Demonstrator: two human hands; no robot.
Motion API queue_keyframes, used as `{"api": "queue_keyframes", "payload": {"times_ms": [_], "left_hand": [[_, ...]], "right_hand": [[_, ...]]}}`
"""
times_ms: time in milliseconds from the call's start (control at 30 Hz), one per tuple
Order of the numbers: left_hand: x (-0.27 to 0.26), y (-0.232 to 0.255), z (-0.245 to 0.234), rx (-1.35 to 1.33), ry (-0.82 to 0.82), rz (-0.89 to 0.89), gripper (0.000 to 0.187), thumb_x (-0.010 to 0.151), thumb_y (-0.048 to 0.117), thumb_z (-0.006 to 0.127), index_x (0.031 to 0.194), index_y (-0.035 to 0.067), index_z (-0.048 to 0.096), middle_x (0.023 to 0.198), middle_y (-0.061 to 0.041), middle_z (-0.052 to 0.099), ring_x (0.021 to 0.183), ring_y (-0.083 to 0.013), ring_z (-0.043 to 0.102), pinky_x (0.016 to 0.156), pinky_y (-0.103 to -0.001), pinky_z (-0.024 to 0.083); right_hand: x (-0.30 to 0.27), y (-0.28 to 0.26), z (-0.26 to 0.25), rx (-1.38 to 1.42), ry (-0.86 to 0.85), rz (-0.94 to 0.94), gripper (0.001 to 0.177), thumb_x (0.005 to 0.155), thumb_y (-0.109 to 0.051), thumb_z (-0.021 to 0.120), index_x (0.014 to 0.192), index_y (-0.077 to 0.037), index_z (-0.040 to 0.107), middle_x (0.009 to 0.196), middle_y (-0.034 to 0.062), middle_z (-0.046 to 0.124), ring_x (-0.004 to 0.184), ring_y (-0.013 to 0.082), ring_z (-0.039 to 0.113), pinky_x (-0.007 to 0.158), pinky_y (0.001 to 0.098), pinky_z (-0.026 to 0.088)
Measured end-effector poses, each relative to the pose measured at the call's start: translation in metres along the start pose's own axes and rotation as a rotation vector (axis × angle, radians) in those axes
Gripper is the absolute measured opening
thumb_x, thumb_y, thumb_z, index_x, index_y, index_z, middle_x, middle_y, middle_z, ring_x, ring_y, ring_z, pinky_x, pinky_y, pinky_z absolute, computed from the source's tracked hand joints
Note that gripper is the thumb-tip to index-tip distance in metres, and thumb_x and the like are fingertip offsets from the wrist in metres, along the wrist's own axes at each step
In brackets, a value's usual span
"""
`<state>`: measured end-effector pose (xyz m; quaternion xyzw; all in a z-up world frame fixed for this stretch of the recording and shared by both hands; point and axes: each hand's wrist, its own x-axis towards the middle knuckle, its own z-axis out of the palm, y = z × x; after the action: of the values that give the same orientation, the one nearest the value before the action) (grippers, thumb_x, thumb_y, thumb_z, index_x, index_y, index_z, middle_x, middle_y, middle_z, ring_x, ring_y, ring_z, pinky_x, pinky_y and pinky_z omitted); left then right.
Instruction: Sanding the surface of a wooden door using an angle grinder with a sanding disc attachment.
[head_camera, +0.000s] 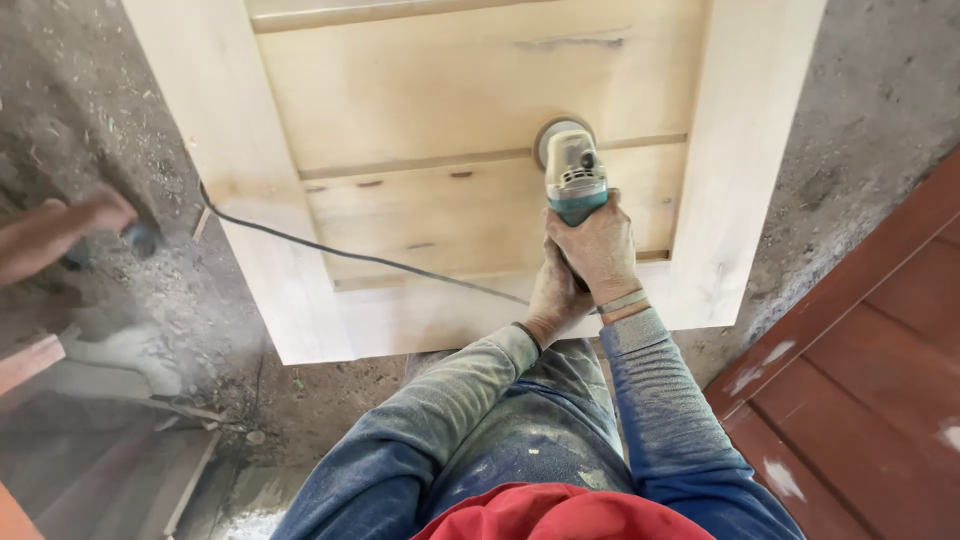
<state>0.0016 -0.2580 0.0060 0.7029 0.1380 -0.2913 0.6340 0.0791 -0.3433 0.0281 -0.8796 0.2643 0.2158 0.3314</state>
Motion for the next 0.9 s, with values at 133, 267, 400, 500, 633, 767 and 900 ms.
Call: {"api": "queue_keyframes", "payload": {"times_ms": [133,267,400,500,633,767,900], "left_hand": [[0.018,-0.001,0.011,0.180,-0.101,0.024,0.129,0.070,0.033,0.090,0.161,0.003,0.003,0.126,-0.028,0.065,0.111,-0.0411,0.069,0.093,-0.047,0.057],[0.056,0.016,0.016,0.320,-0.221,0.084,0.129,0.068,0.033,0.093,0.160,0.005,0.007,0.127,-0.031,0.064,0.111,-0.0476,0.066,0.092,-0.051,0.056],[0.102,0.038,0.023,0.363,-0.261,0.149,0.126,0.071,0.035,0.094,0.160,0.007,0.009,0.133,-0.029,0.062,0.116,-0.0469,0.065,0.095,-0.051,0.055],[0.137,0.049,0.024,0.320,-0.246,0.257,0.124,0.072,0.033,0.095,0.158,0.006,0.011,0.139,-0.028,0.059,0.122,-0.0440,0.064,0.100,-0.050,0.055],[0.167,0.080,0.019,0.291,-0.252,0.320,0.120,0.074,0.030,0.096,0.155,0.003,0.011,0.141,-0.024,0.058,0.127,-0.0387,0.064,0.107,-0.047,0.054],[0.155,0.077,0.025,0.275,-0.258,0.322,0.118,0.075,0.028,0.097,0.153,0.003,0.012,0.139,-0.024,0.059,0.126,-0.0378,0.064,0.106,-0.047,0.055],[0.119,0.049,0.032,0.276,-0.239,0.253,0.112,0.077,0.027,0.093,0.153,0.003,0.014,0.135,-0.024,0.062,0.121,-0.0391,0.067,0.100,-0.047,0.057]], "right_hand": [[0.018,0.040,-0.005,0.109,0.167,0.008,0.071,0.080,-0.045,0.083,0.112,0.012,0.056,0.096,0.0311,0.072,0.087,0.0446,0.074,0.075,0.0495,0.061],[0.047,0.058,-0.015,0.142,0.248,0.089,0.076,0.079,-0.049,0.084,0.112,0.014,0.058,0.097,0.0311,0.071,0.086,0.0444,0.073,0.071,0.0503,0.059],[0.095,0.054,-0.027,0.223,0.334,0.013,0.085,0.080,-0.055,0.084,0.118,0.016,0.056,0.099,0.0322,0.071,0.091,0.0456,0.073,0.075,0.0501,0.059],[0.131,0.035,-0.037,0.256,0.341,-0.016,0.088,0.080,-0.059,0.082,0.117,0.016,0.055,0.098,0.0318,0.072,0.091,0.0452,0.074,0.076,0.0502,0.060],[0.164,0.009,-0.056,0.298,0.300,-0.034,0.085,0.081,-0.060,0.080,0.113,0.014,0.055,0.099,0.0307,0.072,0.091,0.0428,0.075,0.077,0.0474,0.062],[0.151,0.013,-0.058,0.353,0.251,-0.023,0.084,0.081,-0.059,0.076,0.116,0.013,0.051,0.099,0.0278,0.073,0.087,0.0396,0.078,0.073,0.0434,0.064],[0.111,0.032,-0.049,0.240,0.294,-0.022,0.082,0.084,-0.056,0.081,0.117,0.014,0.053,0.096,0.0316,0.072,0.089,0.0466,0.074,0.075,0.0493,0.061]]}}
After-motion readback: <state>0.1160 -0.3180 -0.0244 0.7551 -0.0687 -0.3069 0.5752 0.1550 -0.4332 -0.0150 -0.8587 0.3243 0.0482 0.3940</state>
